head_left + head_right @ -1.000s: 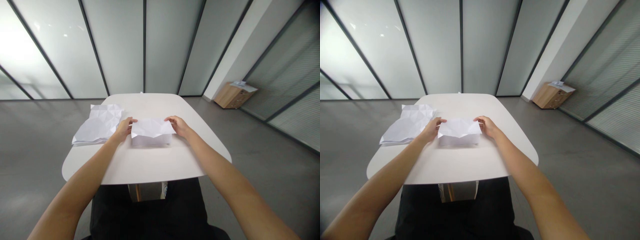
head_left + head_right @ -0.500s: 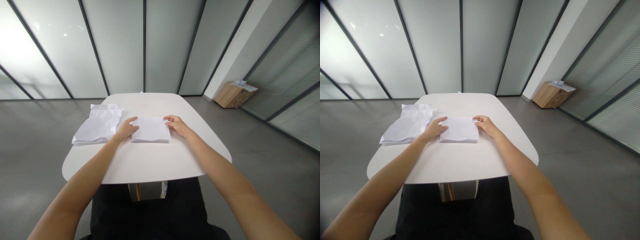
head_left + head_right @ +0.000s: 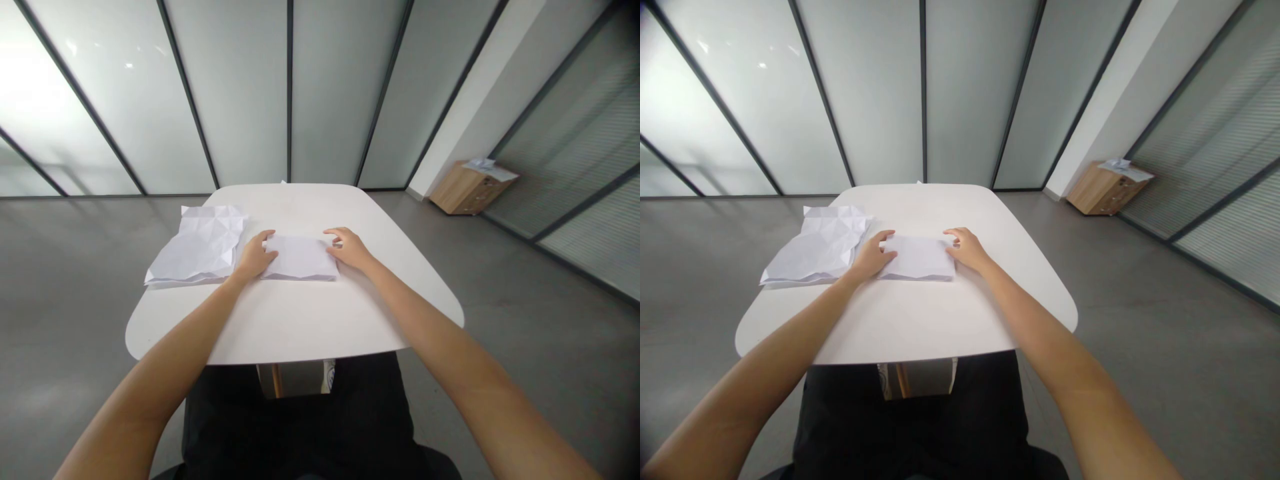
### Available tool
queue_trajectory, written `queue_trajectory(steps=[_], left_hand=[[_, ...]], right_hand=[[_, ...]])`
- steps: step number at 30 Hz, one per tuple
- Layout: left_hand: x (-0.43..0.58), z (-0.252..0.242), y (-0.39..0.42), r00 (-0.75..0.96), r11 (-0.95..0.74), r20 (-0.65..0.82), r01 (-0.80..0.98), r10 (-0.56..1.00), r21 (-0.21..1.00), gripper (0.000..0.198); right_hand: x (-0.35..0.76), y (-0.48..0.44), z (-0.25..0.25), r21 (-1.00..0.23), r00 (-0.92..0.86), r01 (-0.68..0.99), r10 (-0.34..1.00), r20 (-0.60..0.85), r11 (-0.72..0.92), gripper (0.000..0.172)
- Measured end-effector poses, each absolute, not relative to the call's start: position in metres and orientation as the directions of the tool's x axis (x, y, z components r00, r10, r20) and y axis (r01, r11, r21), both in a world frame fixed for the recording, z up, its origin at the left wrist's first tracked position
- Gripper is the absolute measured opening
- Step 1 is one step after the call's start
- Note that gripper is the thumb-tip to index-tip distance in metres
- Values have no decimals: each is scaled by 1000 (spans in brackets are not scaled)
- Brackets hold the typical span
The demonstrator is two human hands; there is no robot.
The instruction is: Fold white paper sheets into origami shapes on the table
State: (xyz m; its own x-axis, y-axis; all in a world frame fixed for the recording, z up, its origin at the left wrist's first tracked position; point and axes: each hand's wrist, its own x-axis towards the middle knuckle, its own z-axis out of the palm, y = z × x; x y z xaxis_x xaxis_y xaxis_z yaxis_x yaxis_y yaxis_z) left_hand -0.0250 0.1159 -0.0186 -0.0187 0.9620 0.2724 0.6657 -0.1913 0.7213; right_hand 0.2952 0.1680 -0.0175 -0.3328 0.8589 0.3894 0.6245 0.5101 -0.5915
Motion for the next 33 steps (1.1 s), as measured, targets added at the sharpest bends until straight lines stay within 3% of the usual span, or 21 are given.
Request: queue_trajectory(steps=[4,8,12,17,20,23,29,33], left_hand=[[-23,-16,114,-4,-201,293,719,956,665,66],[-22,-16,114,16,-219,319,762,948,610,64],[-21,-17,114,23,-214,320,788,947,577,69],[-22,-18,116,-55,-91,201,754,978,650,91],[-23,-17,115,-67,-67,175,747,982,661,94],[-23,-16,113,-52,-79,187,773,981,629,85],[-21,-11,111,138,-222,199,834,970,505,26],[-23,-8,109,148,-246,231,837,962,489,25]], right_hand=[[288,164,-12,-309,-492,687,734,467,657,39],[273,150,-8,-192,-679,597,618,396,779,37],[262,138,-7,-152,-795,529,550,255,835,53],[260,135,-8,-186,-801,546,574,169,817,60],[259,134,-7,-187,-788,574,600,138,797,64],[256,131,-5,-186,-768,603,627,127,776,70],[251,126,-4,-158,-755,629,647,108,761,72],[249,126,-5,-157,-754,630,647,113,761,74]])
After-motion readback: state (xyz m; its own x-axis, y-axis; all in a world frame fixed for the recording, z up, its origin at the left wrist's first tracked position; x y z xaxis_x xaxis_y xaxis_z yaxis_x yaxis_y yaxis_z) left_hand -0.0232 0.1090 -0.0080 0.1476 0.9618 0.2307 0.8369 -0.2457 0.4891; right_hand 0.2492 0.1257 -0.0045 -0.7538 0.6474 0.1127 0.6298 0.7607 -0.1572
